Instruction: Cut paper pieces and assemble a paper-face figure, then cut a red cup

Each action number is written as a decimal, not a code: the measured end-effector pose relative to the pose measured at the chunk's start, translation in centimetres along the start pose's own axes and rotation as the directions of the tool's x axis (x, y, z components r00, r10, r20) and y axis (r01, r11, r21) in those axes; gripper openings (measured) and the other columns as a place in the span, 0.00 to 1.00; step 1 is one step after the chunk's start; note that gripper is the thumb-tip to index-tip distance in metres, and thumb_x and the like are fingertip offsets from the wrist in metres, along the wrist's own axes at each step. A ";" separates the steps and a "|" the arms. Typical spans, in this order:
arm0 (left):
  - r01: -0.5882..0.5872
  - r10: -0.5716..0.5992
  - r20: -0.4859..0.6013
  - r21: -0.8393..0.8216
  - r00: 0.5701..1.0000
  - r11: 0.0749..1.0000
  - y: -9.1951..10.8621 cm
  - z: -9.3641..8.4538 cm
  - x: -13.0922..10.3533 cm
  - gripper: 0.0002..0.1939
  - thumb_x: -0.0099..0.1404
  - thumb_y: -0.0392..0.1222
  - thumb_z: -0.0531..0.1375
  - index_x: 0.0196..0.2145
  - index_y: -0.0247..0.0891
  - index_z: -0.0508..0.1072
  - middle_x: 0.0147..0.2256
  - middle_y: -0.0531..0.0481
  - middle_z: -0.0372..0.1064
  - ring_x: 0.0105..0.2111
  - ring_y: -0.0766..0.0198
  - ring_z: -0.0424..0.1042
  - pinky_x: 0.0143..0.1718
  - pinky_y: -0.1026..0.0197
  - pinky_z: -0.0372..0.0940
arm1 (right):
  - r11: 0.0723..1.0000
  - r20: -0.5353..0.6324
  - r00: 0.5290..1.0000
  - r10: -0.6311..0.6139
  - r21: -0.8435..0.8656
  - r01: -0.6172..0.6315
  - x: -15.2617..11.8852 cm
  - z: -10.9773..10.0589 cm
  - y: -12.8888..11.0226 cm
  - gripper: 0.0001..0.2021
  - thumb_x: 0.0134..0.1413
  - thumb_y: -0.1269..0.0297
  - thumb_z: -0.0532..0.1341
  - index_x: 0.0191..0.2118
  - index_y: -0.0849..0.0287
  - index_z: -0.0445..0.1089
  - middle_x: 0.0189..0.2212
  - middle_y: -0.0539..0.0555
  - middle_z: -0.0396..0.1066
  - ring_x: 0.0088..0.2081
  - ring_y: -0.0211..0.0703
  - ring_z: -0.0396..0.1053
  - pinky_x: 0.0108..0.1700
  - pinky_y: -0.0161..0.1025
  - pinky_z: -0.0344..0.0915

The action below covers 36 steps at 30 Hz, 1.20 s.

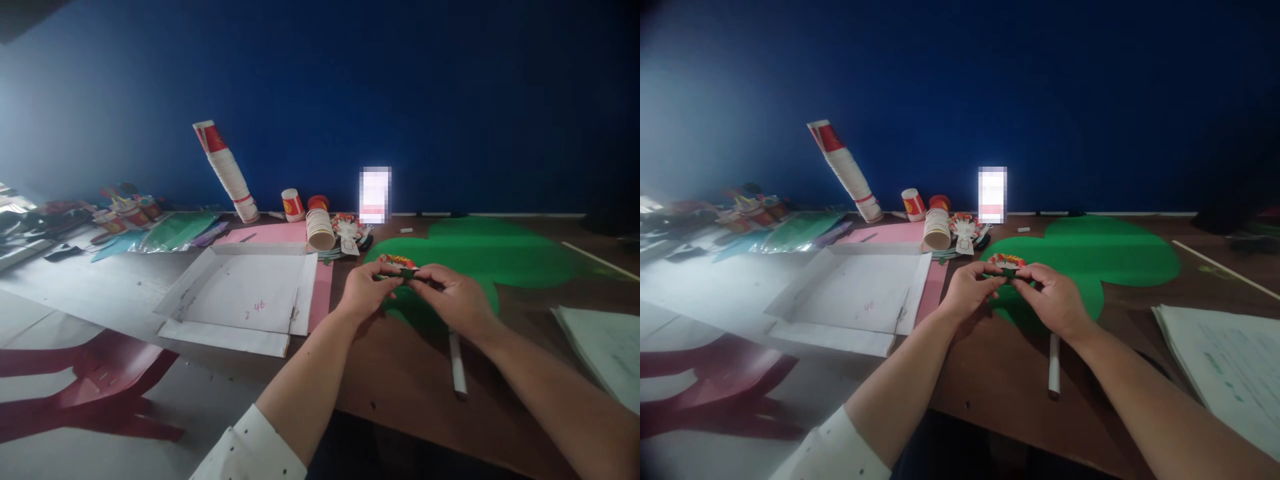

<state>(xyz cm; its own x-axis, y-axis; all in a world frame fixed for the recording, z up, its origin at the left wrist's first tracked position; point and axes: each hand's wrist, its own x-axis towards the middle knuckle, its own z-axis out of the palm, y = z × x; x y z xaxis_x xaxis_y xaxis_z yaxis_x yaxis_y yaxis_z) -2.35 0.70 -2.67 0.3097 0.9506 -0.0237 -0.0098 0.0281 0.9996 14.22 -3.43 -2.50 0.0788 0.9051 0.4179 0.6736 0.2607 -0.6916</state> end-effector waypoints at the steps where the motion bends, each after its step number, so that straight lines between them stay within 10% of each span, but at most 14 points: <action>1: -0.007 0.007 0.004 -0.015 1.000 1.000 -0.1 0.0 0.0 0.08 0.54 0.37 0.67 0.34 0.35 0.78 0.24 0.53 0.70 0.23 0.68 0.68 0.31 0.62 0.64 | 1.000 -0.016 1.000 -0.020 0.006 0.021 0.0 0.1 0.2 0.10 0.53 0.53 0.61 0.32 0.53 0.75 0.34 0.54 0.77 0.33 0.47 0.74 0.36 0.42 0.68; 6: -0.259 0.260 -0.013 0.067 0.966 0.964 -0.7 0.0 0.1 0.05 0.54 0.31 0.65 0.31 0.36 0.79 0.34 0.48 0.77 0.37 0.63 0.75 0.45 0.59 0.67 | 0.998 -0.022 0.998 -0.054 0.043 0.055 0.1 0.1 0.6 0.10 0.53 0.59 0.61 0.39 0.52 0.76 0.40 0.54 0.77 0.40 0.48 0.74 0.43 0.43 0.69; 10: -0.487 0.492 0.027 0.205 0.870 0.849 -1.0 -0.1 -0.1 0.12 0.54 0.24 0.61 0.32 0.38 0.79 0.37 0.49 0.78 0.41 0.63 0.75 0.49 0.58 0.67 | 0.957 -0.030 0.971 0.235 0.180 -0.226 0.6 -0.3 0.7 0.17 0.51 0.58 0.62 0.47 0.54 0.73 0.42 0.56 0.77 0.35 0.47 0.74 0.34 0.41 0.68; 14: -0.600 0.597 0.108 0.281 0.795 0.749 -0.9 -0.1 -0.5 0.16 0.54 0.22 0.59 0.33 0.39 0.79 0.39 0.49 0.78 0.43 0.64 0.74 0.49 0.60 0.67 | 0.687 0.205 0.824 0.528 0.467 -0.557 0.8 -0.6 1.0 0.20 0.53 0.44 0.60 0.43 0.54 0.74 0.37 0.56 0.78 0.30 0.45 0.72 0.24 0.36 0.61; 18: -0.627 0.603 0.180 0.309 0.777 0.715 -0.9 0.1 -0.8 0.16 0.55 0.22 0.59 0.33 0.39 0.79 0.41 0.49 0.78 0.43 0.64 0.75 0.49 0.61 0.68 | 0.557 0.426 0.790 0.440 0.561 -0.613 0.7 -0.6 1.2 0.21 0.52 0.43 0.62 0.37 0.57 0.74 0.28 0.53 0.75 0.26 0.40 0.69 0.22 0.34 0.58; 27: -0.526 0.532 0.062 0.284 0.845 0.802 -0.7 0.0 -1.0 0.22 0.55 0.21 0.52 0.37 0.40 0.79 0.47 0.48 0.75 0.48 0.63 0.72 0.51 0.59 0.67 | 0.551 0.286 0.836 0.468 0.646 -0.529 0.6 -0.1 2.2 0.16 0.44 0.51 0.70 0.36 0.54 0.72 0.28 0.51 0.76 0.25 0.42 0.72 0.24 0.36 0.65; 32: -0.162 0.178 -0.071 0.187 0.981 0.969 -0.5 0.0 -0.5 0.13 0.62 0.36 0.59 0.44 0.35 0.77 0.40 0.44 0.75 0.32 0.65 0.73 0.33 0.64 0.69 | 0.646 0.188 0.844 0.503 0.567 -0.511 0.5 -0.5 1.9 0.16 0.44 0.50 0.69 0.36 0.55 0.73 0.19 0.45 0.70 0.18 0.36 0.64 0.19 0.33 0.56; 36: -0.018 0.020 -0.014 0.137 1.000 0.990 -0.5 0.3 -0.4 0.10 0.60 0.40 0.62 0.37 0.32 0.78 0.31 0.47 0.74 0.27 0.67 0.70 0.29 0.66 0.66 | 0.759 0.125 0.861 0.493 0.422 -0.496 0.3 -0.8 1.4 0.19 0.45 0.47 0.67 0.37 0.56 0.75 0.18 0.46 0.70 0.18 0.37 0.64 0.21 0.34 0.57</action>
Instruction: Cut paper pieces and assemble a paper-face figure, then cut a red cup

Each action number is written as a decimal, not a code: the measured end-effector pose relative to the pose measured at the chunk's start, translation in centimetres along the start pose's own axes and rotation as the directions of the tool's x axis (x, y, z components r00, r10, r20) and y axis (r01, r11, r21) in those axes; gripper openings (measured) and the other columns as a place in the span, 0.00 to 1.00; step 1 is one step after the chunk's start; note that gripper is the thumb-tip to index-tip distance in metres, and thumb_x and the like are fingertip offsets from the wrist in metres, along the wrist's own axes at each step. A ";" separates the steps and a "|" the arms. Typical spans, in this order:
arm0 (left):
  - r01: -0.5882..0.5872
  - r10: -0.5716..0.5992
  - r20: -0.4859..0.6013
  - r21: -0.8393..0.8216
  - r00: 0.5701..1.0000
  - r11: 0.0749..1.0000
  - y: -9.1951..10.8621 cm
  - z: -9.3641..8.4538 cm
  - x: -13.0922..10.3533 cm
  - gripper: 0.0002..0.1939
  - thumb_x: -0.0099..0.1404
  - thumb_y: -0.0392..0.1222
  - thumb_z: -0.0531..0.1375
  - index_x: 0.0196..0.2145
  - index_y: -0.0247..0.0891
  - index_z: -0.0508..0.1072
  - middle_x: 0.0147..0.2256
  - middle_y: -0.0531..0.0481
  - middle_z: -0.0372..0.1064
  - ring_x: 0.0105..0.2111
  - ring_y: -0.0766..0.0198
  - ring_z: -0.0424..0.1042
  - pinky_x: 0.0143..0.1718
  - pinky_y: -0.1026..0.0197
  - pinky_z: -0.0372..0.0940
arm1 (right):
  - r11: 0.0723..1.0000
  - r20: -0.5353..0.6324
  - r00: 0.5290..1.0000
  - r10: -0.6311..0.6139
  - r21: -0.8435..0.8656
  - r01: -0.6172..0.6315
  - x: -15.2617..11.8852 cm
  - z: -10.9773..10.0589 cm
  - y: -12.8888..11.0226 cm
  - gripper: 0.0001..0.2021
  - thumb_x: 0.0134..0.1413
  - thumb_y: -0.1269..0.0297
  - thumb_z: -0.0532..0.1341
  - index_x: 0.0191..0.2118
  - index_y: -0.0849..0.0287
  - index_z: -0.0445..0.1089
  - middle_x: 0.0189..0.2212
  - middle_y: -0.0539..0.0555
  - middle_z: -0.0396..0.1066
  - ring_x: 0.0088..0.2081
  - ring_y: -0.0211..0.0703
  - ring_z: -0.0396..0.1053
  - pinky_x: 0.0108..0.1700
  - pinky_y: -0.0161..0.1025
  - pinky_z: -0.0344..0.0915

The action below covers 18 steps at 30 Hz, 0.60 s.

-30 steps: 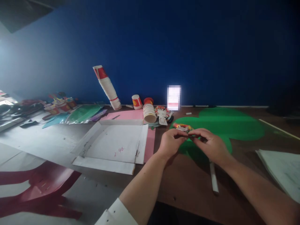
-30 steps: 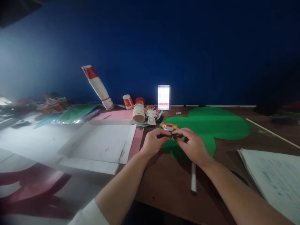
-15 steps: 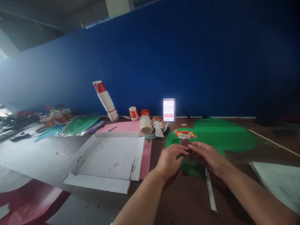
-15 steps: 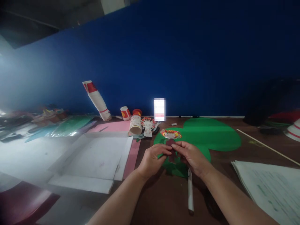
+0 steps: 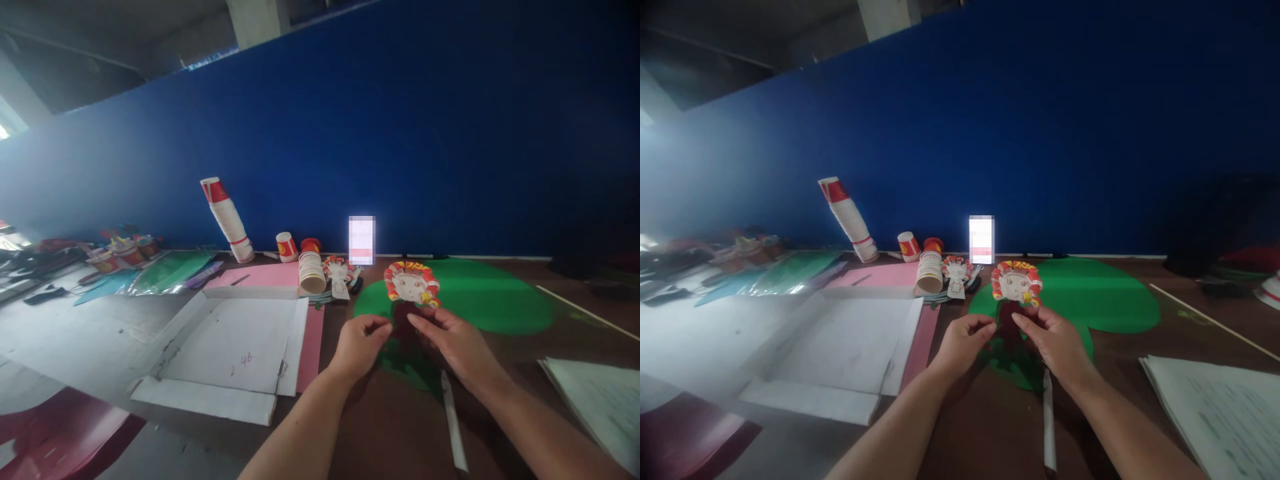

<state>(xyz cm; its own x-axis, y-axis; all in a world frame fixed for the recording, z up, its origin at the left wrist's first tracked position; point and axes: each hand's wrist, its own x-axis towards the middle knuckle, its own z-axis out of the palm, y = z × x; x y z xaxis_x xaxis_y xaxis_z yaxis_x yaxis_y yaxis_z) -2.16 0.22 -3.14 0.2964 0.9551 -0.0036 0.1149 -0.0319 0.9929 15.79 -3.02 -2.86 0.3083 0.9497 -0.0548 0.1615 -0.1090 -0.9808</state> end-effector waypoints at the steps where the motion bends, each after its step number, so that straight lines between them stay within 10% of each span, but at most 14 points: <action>1: 0.020 -0.020 -0.001 0.006 1.000 1.000 0.0 0.1 0.0 0.09 0.60 0.40 0.62 0.36 0.31 0.78 0.29 0.48 0.73 0.25 0.68 0.69 0.27 0.66 0.65 | 0.999 -0.009 1.000 -0.012 -0.040 0.012 -0.1 0.0 -0.1 0.19 0.45 0.46 0.67 0.38 0.56 0.76 0.20 0.47 0.72 0.20 0.39 0.66 0.22 0.35 0.59; 10: 0.079 -0.079 0.001 -0.046 0.997 0.996 0.3 0.3 -0.1 0.05 0.59 0.35 0.62 0.34 0.32 0.77 0.25 0.51 0.70 0.23 0.70 0.68 0.26 0.67 0.65 | 0.953 -0.057 0.986 -0.157 -0.272 0.135 -0.3 0.0 -0.7 0.19 0.48 0.48 0.64 0.42 0.54 0.79 0.33 0.52 0.80 0.35 0.50 0.75 0.36 0.39 0.67; 18: 0.103 -0.104 -0.010 -0.082 0.995 0.991 -0.3 0.4 0.0 0.04 0.59 0.32 0.61 0.34 0.32 0.75 0.24 0.52 0.68 0.24 0.69 0.68 0.27 0.66 0.68 | 0.961 -0.075 0.989 -0.130 -0.257 0.107 0.0 -0.1 0.3 0.23 0.48 0.48 0.64 0.48 0.56 0.76 0.25 0.49 0.78 0.27 0.45 0.72 0.31 0.39 0.66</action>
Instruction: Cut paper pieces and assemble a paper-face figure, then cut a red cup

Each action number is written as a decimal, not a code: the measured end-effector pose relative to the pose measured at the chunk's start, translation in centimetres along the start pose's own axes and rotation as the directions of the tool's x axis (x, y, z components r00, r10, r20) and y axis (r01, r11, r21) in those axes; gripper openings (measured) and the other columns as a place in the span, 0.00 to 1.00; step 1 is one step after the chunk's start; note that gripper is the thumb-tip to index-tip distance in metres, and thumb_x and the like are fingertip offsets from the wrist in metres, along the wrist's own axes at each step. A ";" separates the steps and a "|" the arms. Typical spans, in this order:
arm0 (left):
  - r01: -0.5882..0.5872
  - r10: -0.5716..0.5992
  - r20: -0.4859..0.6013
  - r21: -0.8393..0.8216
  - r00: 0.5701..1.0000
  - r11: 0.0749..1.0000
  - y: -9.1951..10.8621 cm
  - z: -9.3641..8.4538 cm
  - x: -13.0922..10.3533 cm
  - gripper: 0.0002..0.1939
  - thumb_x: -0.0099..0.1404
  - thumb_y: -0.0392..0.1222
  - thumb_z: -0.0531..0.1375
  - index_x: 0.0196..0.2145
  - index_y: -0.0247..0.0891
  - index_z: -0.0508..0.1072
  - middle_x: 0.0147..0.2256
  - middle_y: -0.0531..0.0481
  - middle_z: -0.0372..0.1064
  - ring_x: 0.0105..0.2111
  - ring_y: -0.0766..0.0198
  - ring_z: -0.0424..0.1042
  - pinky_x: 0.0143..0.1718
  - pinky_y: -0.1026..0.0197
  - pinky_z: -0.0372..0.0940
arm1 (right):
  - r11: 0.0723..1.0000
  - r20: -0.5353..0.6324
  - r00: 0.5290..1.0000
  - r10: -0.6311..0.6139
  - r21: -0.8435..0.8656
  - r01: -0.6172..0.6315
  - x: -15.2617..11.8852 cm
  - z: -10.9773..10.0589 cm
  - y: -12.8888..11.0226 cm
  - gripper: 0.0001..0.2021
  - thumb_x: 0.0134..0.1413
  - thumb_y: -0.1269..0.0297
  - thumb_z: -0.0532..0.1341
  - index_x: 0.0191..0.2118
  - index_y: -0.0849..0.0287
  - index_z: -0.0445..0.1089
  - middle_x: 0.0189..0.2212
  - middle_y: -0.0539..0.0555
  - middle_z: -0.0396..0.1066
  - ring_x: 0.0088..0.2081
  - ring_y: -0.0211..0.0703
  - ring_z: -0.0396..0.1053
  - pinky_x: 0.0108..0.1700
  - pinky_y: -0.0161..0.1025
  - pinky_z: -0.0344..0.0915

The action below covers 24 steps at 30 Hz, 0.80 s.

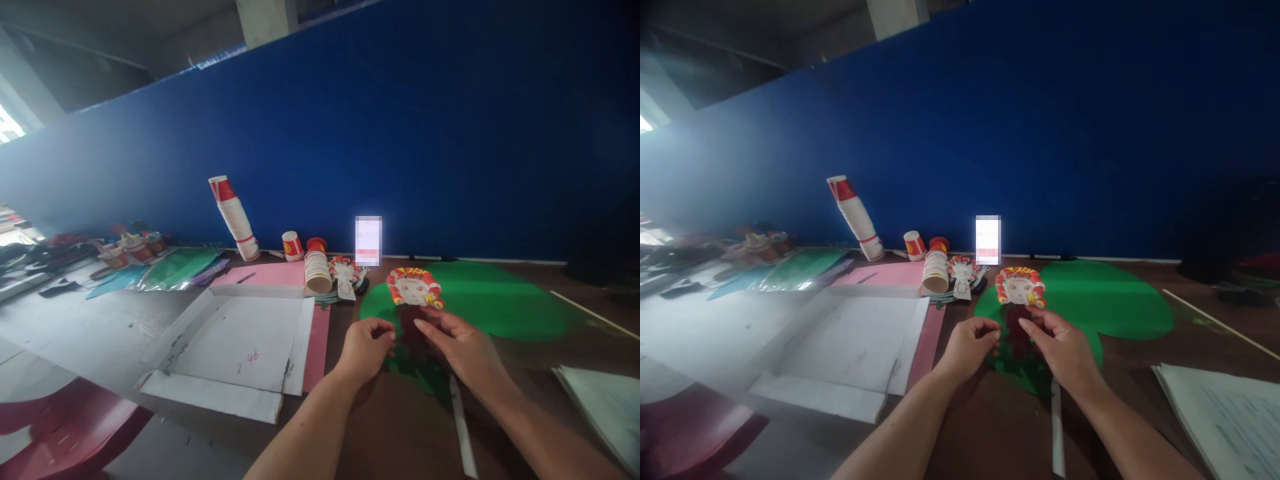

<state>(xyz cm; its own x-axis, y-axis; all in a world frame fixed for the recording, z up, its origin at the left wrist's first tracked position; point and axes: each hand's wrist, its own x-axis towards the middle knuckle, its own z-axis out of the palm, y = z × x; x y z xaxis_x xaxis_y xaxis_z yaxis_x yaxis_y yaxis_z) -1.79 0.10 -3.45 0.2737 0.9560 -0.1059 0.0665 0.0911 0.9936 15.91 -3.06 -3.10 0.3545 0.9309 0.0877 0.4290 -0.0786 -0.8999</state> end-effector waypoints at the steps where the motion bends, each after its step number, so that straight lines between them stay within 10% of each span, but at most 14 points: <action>1: 0.000 0.000 -0.003 0.006 1.000 1.000 -0.1 0.0 0.0 0.04 0.59 0.32 0.60 0.34 0.33 0.75 0.24 0.53 0.68 0.24 0.69 0.69 0.27 0.66 0.68 | 1.000 -0.002 1.000 0.003 0.006 -0.002 0.0 0.0 0.1 0.23 0.48 0.48 0.64 0.47 0.56 0.77 0.26 0.50 0.78 0.28 0.46 0.73 0.32 0.40 0.67; 24: 0.115 -0.105 -0.083 0.126 0.991 0.985 -2.0 -0.5 0.4 0.09 0.58 0.37 0.60 0.37 0.34 0.74 0.29 0.49 0.71 0.23 0.64 0.70 0.20 0.65 0.63 | 0.985 -0.096 0.989 0.108 0.146 -0.093 -0.2 -0.6 -1.2 0.19 0.41 0.49 0.66 0.39 0.55 0.77 0.33 0.52 0.81 0.30 0.50 0.75 0.30 0.40 0.70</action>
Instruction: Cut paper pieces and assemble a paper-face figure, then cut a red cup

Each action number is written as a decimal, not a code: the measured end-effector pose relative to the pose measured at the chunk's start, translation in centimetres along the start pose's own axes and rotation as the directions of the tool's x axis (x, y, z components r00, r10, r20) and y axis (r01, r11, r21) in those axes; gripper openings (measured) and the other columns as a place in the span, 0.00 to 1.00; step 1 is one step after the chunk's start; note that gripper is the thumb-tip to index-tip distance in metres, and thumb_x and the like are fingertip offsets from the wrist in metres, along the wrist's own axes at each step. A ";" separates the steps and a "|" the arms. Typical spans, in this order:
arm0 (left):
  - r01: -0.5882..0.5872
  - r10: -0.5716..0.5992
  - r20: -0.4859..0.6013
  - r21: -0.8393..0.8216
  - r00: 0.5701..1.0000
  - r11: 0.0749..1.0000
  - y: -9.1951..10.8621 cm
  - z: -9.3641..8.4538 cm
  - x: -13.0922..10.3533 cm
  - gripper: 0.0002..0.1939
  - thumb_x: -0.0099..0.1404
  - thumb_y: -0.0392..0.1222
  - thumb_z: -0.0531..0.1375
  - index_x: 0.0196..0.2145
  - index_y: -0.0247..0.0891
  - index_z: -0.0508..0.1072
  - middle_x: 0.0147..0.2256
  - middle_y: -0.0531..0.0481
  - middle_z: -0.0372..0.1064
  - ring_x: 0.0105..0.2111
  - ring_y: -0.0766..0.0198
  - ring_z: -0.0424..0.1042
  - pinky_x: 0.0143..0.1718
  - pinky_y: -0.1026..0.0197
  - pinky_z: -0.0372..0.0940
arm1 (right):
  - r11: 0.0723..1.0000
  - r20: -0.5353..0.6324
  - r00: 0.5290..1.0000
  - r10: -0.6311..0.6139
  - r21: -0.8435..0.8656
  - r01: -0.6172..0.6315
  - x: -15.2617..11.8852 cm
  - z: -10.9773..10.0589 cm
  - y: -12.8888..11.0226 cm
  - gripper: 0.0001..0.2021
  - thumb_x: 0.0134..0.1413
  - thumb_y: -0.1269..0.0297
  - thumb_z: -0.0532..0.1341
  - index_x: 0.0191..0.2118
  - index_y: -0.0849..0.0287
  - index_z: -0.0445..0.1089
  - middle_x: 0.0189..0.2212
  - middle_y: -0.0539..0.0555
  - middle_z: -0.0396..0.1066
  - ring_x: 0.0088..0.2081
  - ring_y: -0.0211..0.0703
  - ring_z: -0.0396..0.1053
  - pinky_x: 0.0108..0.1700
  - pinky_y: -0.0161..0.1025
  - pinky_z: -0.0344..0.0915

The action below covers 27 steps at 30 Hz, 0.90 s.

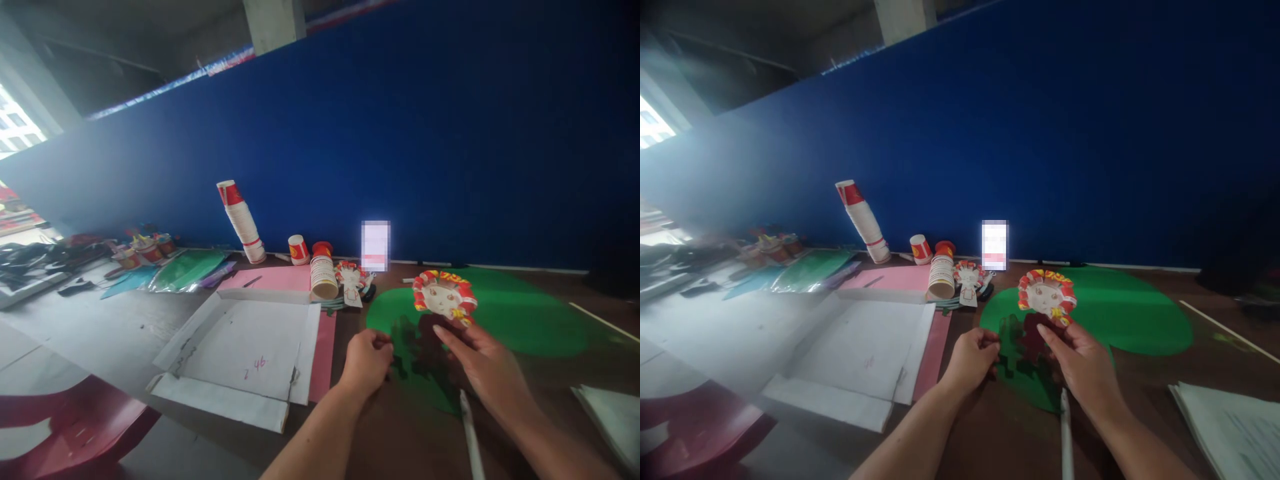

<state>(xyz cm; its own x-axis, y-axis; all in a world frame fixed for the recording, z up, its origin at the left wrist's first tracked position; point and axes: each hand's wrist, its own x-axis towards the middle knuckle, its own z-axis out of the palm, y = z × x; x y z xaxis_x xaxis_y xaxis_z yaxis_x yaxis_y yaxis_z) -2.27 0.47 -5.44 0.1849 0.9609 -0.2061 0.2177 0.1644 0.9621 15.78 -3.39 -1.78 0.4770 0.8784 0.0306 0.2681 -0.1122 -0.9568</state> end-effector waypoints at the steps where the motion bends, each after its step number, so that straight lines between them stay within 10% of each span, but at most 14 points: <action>1: -0.007 0.007 -0.005 0.009 1.000 1.000 -0.1 0.0 0.0 0.09 0.57 0.37 0.60 0.37 0.34 0.74 0.29 0.49 0.71 0.24 0.64 0.70 0.21 0.65 0.63 | 1.000 0.003 1.000 -0.001 0.003 0.001 0.0 0.0 0.2 0.20 0.42 0.49 0.66 0.39 0.55 0.77 0.33 0.52 0.80 0.30 0.49 0.75 0.30 0.40 0.70; 27: -0.165 0.196 -0.036 0.399 0.980 0.902 0.4 -0.4 -1.5 0.14 0.60 0.35 0.56 0.43 0.37 0.76 0.35 0.46 0.75 0.34 0.59 0.72 0.36 0.61 0.62 | 0.975 0.039 0.989 -0.139 -0.169 0.144 1.4 -0.2 2.7 0.19 0.50 0.47 0.61 0.42 0.54 0.73 0.36 0.55 0.80 0.35 0.53 0.76 0.36 0.44 0.69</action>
<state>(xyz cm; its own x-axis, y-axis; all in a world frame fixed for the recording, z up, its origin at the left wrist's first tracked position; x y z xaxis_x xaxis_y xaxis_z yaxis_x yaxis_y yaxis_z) -2.79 -0.81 -4.66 0.1890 0.9820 -0.0070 0.5485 -0.0997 0.8302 17.37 -2.55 -4.29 0.4021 0.9028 0.1524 0.4719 -0.0617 -0.8795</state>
